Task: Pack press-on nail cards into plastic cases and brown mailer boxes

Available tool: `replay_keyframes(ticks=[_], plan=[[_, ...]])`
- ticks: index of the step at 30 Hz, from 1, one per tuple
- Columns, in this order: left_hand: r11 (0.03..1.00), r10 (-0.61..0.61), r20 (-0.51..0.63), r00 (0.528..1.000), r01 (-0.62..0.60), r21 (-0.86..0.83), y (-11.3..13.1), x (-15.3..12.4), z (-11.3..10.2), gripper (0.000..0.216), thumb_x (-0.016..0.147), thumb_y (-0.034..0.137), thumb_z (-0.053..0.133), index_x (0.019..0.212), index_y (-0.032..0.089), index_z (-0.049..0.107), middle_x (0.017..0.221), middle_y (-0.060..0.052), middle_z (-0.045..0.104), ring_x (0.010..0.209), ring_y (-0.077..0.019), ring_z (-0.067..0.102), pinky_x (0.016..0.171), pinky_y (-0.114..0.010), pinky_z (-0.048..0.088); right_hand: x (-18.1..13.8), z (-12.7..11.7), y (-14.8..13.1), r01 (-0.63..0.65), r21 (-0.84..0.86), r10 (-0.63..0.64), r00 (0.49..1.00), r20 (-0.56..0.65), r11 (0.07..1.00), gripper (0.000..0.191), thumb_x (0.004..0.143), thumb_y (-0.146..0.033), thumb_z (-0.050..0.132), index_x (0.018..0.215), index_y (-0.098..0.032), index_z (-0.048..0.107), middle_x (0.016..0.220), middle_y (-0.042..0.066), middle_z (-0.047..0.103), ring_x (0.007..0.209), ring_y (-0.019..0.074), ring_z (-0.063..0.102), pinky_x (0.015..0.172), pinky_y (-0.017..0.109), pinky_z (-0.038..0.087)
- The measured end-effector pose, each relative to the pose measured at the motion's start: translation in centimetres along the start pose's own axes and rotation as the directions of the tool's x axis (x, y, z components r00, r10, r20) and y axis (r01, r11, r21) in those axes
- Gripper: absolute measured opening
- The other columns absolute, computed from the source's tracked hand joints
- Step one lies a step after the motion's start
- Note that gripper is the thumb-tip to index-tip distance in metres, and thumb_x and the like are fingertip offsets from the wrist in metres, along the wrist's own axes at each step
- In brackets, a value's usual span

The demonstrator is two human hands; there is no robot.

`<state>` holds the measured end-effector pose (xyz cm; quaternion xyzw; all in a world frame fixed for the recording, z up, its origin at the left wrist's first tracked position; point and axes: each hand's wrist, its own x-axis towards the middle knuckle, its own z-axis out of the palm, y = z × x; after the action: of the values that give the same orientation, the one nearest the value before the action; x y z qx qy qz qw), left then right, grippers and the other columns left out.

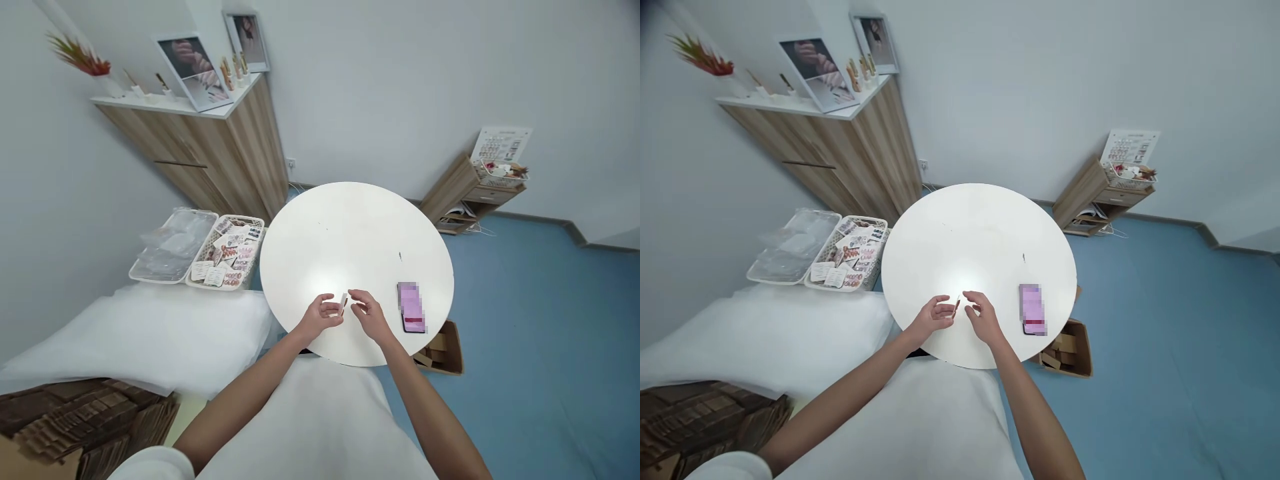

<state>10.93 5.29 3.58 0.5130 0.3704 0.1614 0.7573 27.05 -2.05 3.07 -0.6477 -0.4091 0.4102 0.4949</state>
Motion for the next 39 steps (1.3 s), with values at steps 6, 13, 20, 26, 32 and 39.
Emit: replay_keyframes(ticks=[6,13,20,26,32,39], plan=[[0.904,-0.137,0.345,0.929,0.259,-0.340,-0.5,-0.2,4.6,0.050,0.068,0.048,0.059,0.111,0.023,0.049,0.121,-0.011,0.050,0.112,-0.0229,0.047,0.088,-0.036,0.037,-2.2,-3.6,1.1,-0.229,0.291,0.194,0.970,0.144,0.929,0.030,0.074,-0.044,0.053,0.091,-0.020,0.059,0.080,0.004,0.061,0.072,0.0152,0.055,0.071,0.033,0.045],[0.953,-0.227,0.096,0.969,0.241,-0.184,-0.5,0.5,4.2,0.040,0.074,0.049,0.049,0.104,0.023,0.054,0.112,-0.009,0.056,0.106,-0.0209,0.051,0.083,-0.032,0.039,-1.8,-5.6,1.6,-0.205,0.339,0.230,0.973,-0.035,0.918,0.029,0.067,-0.046,0.059,0.076,-0.018,0.060,0.060,-0.002,0.050,0.052,0.0089,0.041,0.053,0.024,0.036],[0.976,-0.085,-0.005,0.996,0.085,0.200,-0.5,0.8,4.4,0.028,0.073,0.045,0.052,0.077,0.018,0.058,0.076,-0.003,0.061,0.079,-0.0152,0.056,0.077,-0.029,0.041,-1.6,-6.4,1.1,-0.154,0.216,0.173,0.982,-0.072,0.964,0.030,0.070,-0.045,0.055,0.080,-0.018,0.063,0.065,0.000,0.053,0.055,0.0099,0.040,0.054,0.025,0.035],[0.945,-0.043,-0.043,0.998,0.054,0.321,-0.6,0.7,5.4,0.028,0.074,0.045,0.048,0.071,0.018,0.055,0.072,-0.003,0.060,0.073,-0.0155,0.055,0.067,-0.027,0.041,-1.8,-6.0,1.2,-0.157,0.239,0.186,0.977,-0.106,0.958,0.031,0.068,-0.046,0.057,0.080,-0.018,0.063,0.063,0.000,0.053,0.053,0.0099,0.040,0.051,0.024,0.034],[0.932,0.027,-0.075,0.997,0.002,0.362,-0.4,0.7,4.8,0.028,0.075,0.045,0.047,0.069,0.019,0.055,0.070,-0.002,0.059,0.070,-0.0155,0.054,0.063,-0.026,0.040,-1.9,-6.0,1.0,-0.170,0.283,0.207,0.973,-0.104,0.944,0.027,0.065,-0.042,0.061,0.077,-0.018,0.063,0.064,0.000,0.057,0.054,0.0096,0.044,0.054,0.026,0.037],[0.947,0.050,-0.173,0.984,0.009,0.321,-1.6,1.4,4.5,0.027,0.075,0.044,0.047,0.075,0.018,0.055,0.068,-0.001,0.058,0.067,-0.0139,0.054,0.066,-0.027,0.042,-3.2,-6.6,0.9,-0.328,0.223,0.310,0.944,0.114,0.918,0.019,0.063,-0.033,0.063,0.073,-0.017,0.057,0.062,-0.002,0.056,0.053,0.0093,0.049,0.055,0.025,0.038]])
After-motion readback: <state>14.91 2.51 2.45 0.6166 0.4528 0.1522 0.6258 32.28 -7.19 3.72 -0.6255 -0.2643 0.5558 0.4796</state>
